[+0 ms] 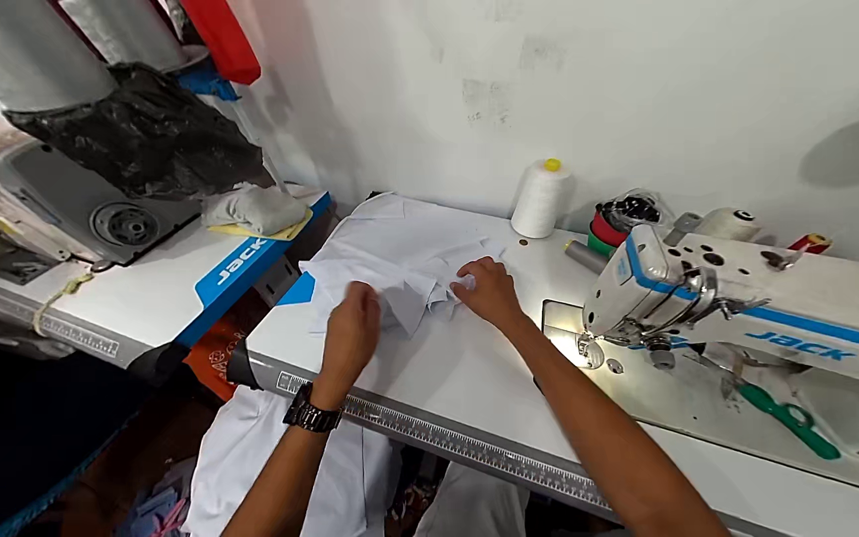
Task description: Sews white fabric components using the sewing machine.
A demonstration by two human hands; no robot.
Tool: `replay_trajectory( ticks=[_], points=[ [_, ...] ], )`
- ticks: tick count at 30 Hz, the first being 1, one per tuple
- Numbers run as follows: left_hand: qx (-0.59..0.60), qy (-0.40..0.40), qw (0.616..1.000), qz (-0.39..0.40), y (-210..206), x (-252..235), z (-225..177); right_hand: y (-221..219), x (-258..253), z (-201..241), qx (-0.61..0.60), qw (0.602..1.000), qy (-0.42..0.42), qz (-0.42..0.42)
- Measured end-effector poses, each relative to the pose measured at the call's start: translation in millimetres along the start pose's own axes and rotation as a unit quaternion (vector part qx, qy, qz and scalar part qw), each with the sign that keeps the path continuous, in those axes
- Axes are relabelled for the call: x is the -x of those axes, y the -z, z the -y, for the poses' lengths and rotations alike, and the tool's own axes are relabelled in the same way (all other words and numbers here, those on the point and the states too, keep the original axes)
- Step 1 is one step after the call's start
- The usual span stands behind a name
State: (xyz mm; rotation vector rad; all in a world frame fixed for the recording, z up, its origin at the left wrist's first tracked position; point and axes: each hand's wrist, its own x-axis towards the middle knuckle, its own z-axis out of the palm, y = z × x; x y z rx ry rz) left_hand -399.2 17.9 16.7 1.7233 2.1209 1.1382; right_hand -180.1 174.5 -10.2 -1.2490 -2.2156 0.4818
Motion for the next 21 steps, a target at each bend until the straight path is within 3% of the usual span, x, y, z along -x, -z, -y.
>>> replay_trajectory(
  ticks=[1, 3, 4, 5, 7, 8, 9, 12, 16, 17, 18, 20, 21],
  points=[
    [0.107, 0.070, 0.991, -0.047, 2.7, -5.6, 0.0, -3.3, -6.1, 2.6, 0.021, 1.000, 0.015, 0.012],
    [0.321, 0.184, 0.919, -0.137, 1.8, -14.8, 0.8, -10.6, -10.0, 9.7, 0.065, 0.996, 0.052, 0.034],
    [0.388, 0.210, 0.885, -0.149, 2.0, -15.8, 2.4, -14.1, -8.6, 12.1, 0.076, 0.994, 0.066, 0.036],
    [0.410, 0.212, 0.876, -0.142, 1.3, -15.1, 6.0, -15.7, -6.5, 14.3, 0.080, 0.994, 0.069, 0.039],
    [0.279, 0.145, 0.944, -0.100, -5.2, -11.1, 17.9, -14.5, -5.0, 16.8, 0.088, 0.992, 0.066, 0.057],
    [0.138, 0.094, 0.983, -0.074, -7.9, -9.2, 23.7, -13.8, -5.0, 17.4, 0.092, 0.992, 0.062, 0.066],
    [-0.014, 0.047, 0.997, -0.055, -8.5, -6.8, 21.8, -14.1, -5.2, 17.5, 0.098, 0.991, 0.057, 0.067],
    [-0.301, -0.112, 0.946, -0.037, -13.7, -3.2, 9.4, -19.0, -2.3, 16.8, 0.095, 0.994, 0.043, 0.028],
    [-0.372, -0.284, 0.883, 0.030, -14.7, -18.7, 6.3, -11.5, 0.6, 15.7, 0.008, 1.000, 0.009, 0.011],
    [-0.355, -0.277, 0.892, 0.041, -13.5, -23.1, 5.1, -10.7, -0.4, 14.4, -0.025, 1.000, 0.002, 0.010],
    [-0.306, -0.223, 0.924, 0.059, -10.9, -27.0, -0.8, -10.6, -3.1, 12.1, -0.053, 0.999, 0.006, -0.001],
    [-0.096, -0.038, 0.994, 0.047, -5.5, -32.9, -14.2, -11.7, -7.5, 8.3, -0.080, 0.995, 0.044, -0.044],
    [0.047, 0.048, 0.998, 0.000, -7.0, -35.0, -18.1, -11.9, -8.8, 8.1, -0.079, 0.992, 0.069, -0.073]
  ],
)
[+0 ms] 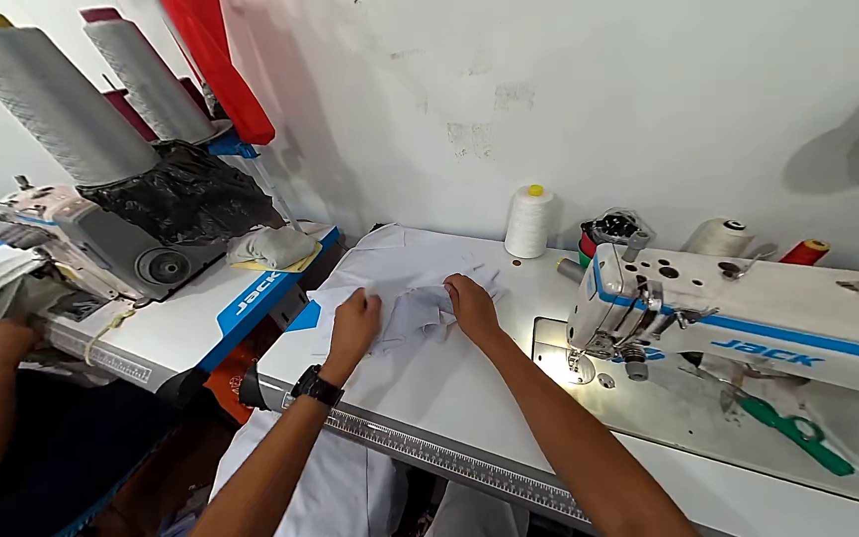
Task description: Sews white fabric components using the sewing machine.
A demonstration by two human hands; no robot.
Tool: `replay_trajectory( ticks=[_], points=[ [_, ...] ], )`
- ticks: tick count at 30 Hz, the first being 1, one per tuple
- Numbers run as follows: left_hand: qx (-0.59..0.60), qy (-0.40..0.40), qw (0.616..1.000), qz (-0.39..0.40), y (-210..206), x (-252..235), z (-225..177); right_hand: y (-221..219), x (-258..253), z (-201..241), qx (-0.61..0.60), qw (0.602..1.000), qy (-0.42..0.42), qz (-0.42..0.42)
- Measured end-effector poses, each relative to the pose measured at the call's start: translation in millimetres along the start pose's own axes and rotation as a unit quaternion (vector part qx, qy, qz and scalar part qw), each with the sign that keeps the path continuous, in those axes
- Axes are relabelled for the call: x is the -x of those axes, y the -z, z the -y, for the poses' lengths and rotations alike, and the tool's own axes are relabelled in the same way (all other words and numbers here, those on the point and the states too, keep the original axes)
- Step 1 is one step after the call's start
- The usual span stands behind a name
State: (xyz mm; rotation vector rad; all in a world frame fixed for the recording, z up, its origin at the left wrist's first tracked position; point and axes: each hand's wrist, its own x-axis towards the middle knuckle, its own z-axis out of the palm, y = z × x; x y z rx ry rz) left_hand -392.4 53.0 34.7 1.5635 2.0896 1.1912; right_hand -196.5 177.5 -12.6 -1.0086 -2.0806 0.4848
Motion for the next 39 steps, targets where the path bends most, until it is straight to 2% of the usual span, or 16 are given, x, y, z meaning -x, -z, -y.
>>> replay_trajectory(
  ticks=[2, 4, 6, 8, 10, 12, 14, 15, 18, 21, 23, 26, 29, 31, 35, 39],
  points=[
    [0.285, 0.140, 0.945, -0.075, -6.7, 0.0, -8.8, 1.3, -0.3, 2.8, 0.025, 0.995, 0.065, -0.067],
    [0.463, 0.195, 0.860, -0.091, -5.2, 13.4, -23.7, 11.5, 0.4, 7.9, 0.072, 0.974, 0.164, -0.142],
    [0.532, 0.195, 0.821, -0.074, -5.0, 45.3, -41.2, 34.4, 8.1, 13.3, 0.110, 0.942, 0.271, -0.165],
    [0.551, 0.183, 0.814, -0.019, -10.4, 91.8, -56.7, 65.9, 35.2, 19.0, 0.129, 0.917, 0.358, -0.118],
    [0.558, 0.171, 0.807, 0.093, -19.3, 146.0, -62.1, 98.1, 87.5, 21.7, 0.147, 0.903, 0.402, -0.031],
    [0.517, 0.124, 0.787, 0.314, -20.5, 198.2, -55.1, 126.3, 154.2, 18.2, 0.148, 0.907, 0.386, 0.080],
    [0.358, -0.021, 0.783, 0.508, -7.9, 217.1, -55.0, 151.0, 214.1, 10.7, 0.128, 0.930, 0.297, 0.177],
    [0.283, -0.121, 0.796, 0.521, -1.6, 212.8, -58.9, 158.5, 237.5, 9.2, 0.112, 0.948, 0.242, 0.176],
    [0.125, -0.329, 0.859, 0.371, -20.5, 163.8, -70.2, 156.0, 281.1, 14.9, 0.148, 0.981, 0.081, 0.092],
    [-0.038, -0.419, 0.854, 0.306, -97.7, 98.0, -78.5, 126.2, 298.5, 25.1, 0.181, 0.983, 0.012, 0.024],
    [-0.149, -0.414, 0.836, 0.328, -138.2, 76.4, -74.5, 113.3, 309.0, 34.1, 0.197, 0.980, 0.006, 0.010],
    [-0.227, -0.392, 0.839, 0.303, -166.9, 94.0, -67.5, 134.3, 320.8, 25.9, 0.213, 0.977, -0.021, 0.023],
    [-0.209, -0.333, 0.879, 0.269, -197.1, 104.5, -82.1, 171.3, 313.1, -13.5, 0.270, 0.960, -0.072, -0.001],
    [-0.117, -0.258, 0.912, 0.297, -210.2, 87.3, -110.7, 194.7, 301.2, -32.4, 0.297, 0.949, -0.099, -0.028],
    [0.040, -0.161, 0.930, 0.328, -152.8, 58.3, -147.4, 212.0, 296.9, -11.0, 0.249, 0.947, -0.167, -0.120],
    [-0.045, -0.142, 0.964, 0.221, -48.6, 74.9, -82.2, 166.0, 305.8, 19.2, 0.194, 0.953, -0.224, -0.069]
  ],
)
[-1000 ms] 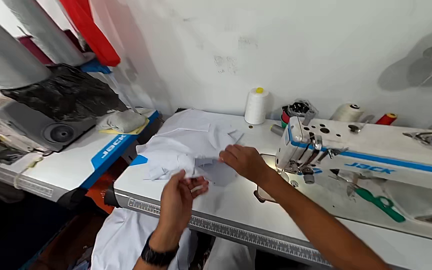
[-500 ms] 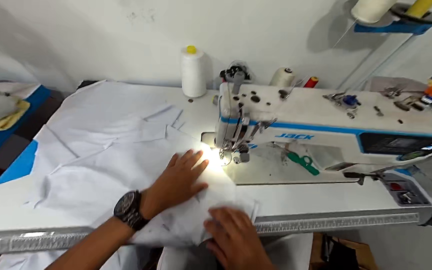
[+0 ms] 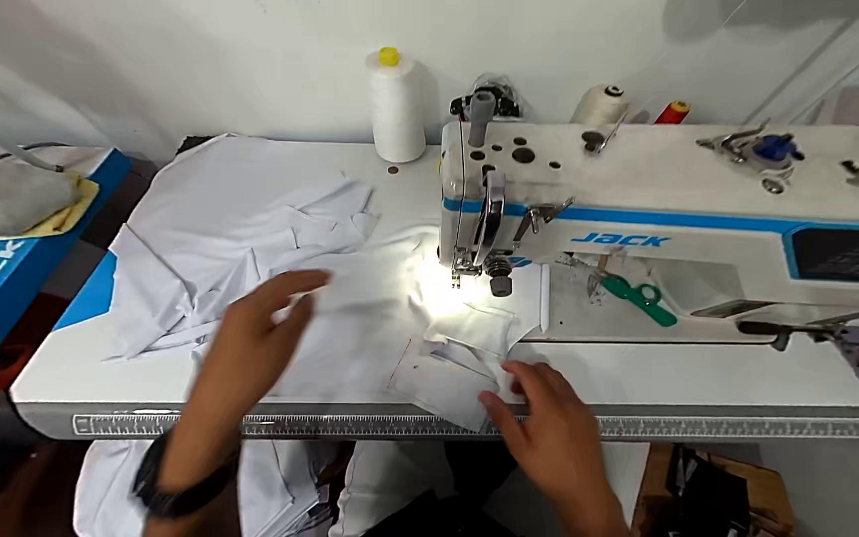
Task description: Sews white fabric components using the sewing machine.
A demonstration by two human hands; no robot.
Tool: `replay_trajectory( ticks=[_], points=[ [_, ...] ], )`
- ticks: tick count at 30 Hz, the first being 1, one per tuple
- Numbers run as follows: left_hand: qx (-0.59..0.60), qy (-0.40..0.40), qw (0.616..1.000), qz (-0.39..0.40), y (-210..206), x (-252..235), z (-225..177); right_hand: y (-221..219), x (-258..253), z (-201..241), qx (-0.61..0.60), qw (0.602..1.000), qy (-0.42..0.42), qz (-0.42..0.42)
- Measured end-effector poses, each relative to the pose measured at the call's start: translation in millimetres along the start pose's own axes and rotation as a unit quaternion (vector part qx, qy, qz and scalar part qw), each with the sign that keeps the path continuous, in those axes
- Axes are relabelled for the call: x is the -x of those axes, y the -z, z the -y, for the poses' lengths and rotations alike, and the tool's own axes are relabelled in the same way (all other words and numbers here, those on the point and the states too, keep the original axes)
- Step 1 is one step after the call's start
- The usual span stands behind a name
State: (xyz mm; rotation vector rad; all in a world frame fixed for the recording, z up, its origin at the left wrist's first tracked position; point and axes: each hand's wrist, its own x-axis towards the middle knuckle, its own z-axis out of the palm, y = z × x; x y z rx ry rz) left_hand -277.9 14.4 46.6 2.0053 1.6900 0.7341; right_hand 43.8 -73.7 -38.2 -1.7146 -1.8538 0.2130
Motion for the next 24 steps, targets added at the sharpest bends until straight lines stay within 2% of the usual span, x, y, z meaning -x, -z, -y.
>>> replay_trajectory(
  ticks=[2, 3, 6, 9, 13, 15, 17, 19, 20, 21, 24],
  points=[
    [-0.051, 0.040, 0.996, -0.058, 17.3, 47.5, 36.8, -21.3, -4.3, 15.8, 0.013, 1.000, 0.011, -0.006],
    [-0.087, 0.036, 0.993, -0.077, 18.0, 66.3, 54.7, -27.9, -7.6, 22.9, 0.022, 1.000, 0.022, -0.006],
    [-0.155, 0.045, 0.978, -0.131, -3.6, 99.7, 88.1, -32.6, -12.7, 36.3, 0.033, 0.998, 0.039, 0.029],
    [-0.167, 0.130, 0.956, -0.203, -15.7, 99.1, 94.3, -23.0, -19.7, 34.5, 0.005, 0.996, 0.033, 0.083],
    [-0.117, 0.165, 0.966, -0.162, -5.1, 74.4, 83.7, -11.8, -28.7, 31.7, -0.045, 0.987, 0.030, 0.150],
    [-0.023, 0.150, 0.973, -0.173, 4.6, 68.8, 74.8, -7.0, -33.1, 30.7, -0.128, 0.975, 0.034, 0.178],
    [0.158, 0.127, 0.958, -0.202, 11.2, 65.8, 66.3, -6.5, -35.7, 30.0, -0.319, 0.928, -0.015, 0.194],
    [0.367, 0.104, 0.894, -0.236, 9.9, 55.0, 62.1, -14.2, -33.6, 36.3, -0.508, 0.837, -0.099, 0.175],
    [0.430, 0.094, 0.864, -0.243, 7.7, 48.3, 60.3, -18.1, -32.9, 38.0, -0.565, 0.800, -0.119, 0.164],
    [0.452, 0.086, 0.852, -0.249, 5.7, 41.2, 59.2, -21.7, -34.0, 38.5, -0.603, 0.773, -0.125, 0.150],
    [0.428, 0.084, 0.857, -0.273, 7.2, 31.3, 54.1, -28.4, -35.2, 41.6, -0.643, 0.748, -0.125, 0.104]
  ],
)
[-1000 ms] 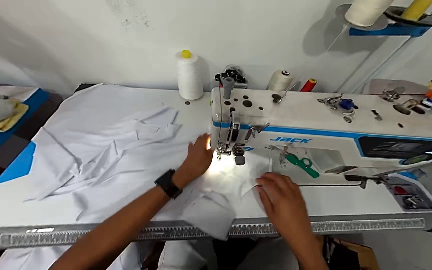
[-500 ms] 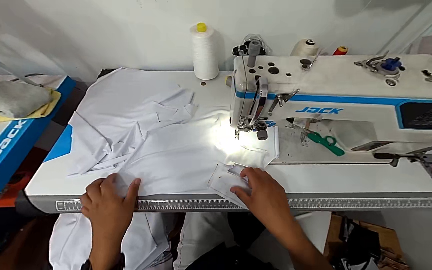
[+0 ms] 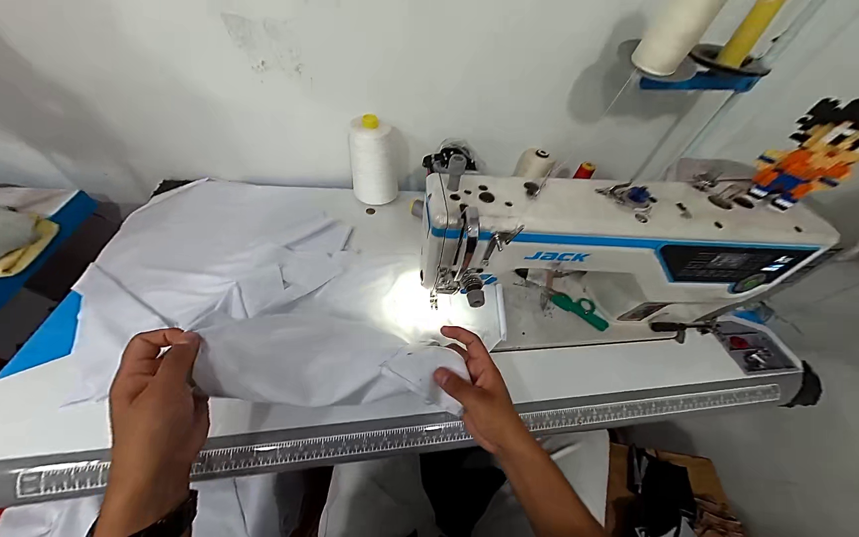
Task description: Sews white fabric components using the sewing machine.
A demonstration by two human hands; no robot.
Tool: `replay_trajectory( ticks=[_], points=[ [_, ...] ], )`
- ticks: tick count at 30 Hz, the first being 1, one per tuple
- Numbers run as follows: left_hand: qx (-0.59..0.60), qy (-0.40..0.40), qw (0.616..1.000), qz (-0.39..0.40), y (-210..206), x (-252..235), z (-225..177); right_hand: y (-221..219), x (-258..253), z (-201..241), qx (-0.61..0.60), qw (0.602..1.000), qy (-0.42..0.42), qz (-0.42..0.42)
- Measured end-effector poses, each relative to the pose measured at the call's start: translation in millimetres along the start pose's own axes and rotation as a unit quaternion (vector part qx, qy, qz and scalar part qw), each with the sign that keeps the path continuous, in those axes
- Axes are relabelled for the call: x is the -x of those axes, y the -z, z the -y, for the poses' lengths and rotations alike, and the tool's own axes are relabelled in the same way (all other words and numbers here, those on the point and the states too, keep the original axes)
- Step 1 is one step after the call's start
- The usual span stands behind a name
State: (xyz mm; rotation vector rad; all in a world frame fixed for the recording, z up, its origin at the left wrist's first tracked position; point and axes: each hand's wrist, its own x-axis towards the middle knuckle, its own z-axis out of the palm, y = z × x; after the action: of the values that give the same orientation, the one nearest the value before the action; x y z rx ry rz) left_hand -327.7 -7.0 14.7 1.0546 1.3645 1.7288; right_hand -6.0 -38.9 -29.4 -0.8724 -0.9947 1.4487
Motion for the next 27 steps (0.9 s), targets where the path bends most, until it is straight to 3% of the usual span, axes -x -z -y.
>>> replay_trajectory(
  ticks=[2, 4, 8, 12, 16, 18, 19, 21, 23, 27],
  points=[
    [-0.014, 0.016, 1.000, -0.023, -1.2, -0.5, -11.7, -7.3, -0.6, 6.5, -0.038, 0.998, -0.023, -0.039],
    [-0.025, 0.049, 0.998, -0.018, 3.3, -0.7, -24.3, -12.4, -1.3, 21.5, -0.088, 0.989, -0.100, -0.057],
    [-0.079, 0.071, 0.991, 0.076, 26.4, 3.2, -42.9, -0.9, -2.4, 40.3, -0.121, 0.968, -0.213, 0.052],
    [-0.178, 0.071, 0.975, 0.108, 44.8, 13.0, -54.6, 16.6, 1.4, 42.5, -0.120, 0.956, -0.209, 0.169],
    [-0.244, 0.079, 0.960, 0.108, 69.8, 20.8, -28.4, 30.9, 37.0, 38.4, -0.103, 0.957, -0.214, 0.168],
    [-0.346, 0.064, 0.930, 0.110, 77.5, 23.1, -13.8, 45.4, 62.9, 33.4, -0.075, 0.957, -0.224, 0.165],
    [-0.426, 0.045, 0.896, 0.116, 79.4, 23.3, -10.3, 54.2, 75.0, 31.6, -0.031, 0.963, -0.217, 0.157],
    [-0.533, -0.026, 0.838, 0.114, 74.6, 27.0, -7.5, 71.5, 96.3, 33.2, 0.175, 0.967, -0.162, 0.095],
    [-0.583, -0.094, 0.798, 0.117, 50.9, 34.2, -14.2, 84.6, 107.5, 33.7, 0.357, 0.930, -0.088, 0.001],
    [-0.469, -0.182, 0.812, 0.296, -36.5, 38.0, -2.3, 82.0, 80.8, 24.5, 0.479, 0.866, 0.102, -0.103]
  ],
)
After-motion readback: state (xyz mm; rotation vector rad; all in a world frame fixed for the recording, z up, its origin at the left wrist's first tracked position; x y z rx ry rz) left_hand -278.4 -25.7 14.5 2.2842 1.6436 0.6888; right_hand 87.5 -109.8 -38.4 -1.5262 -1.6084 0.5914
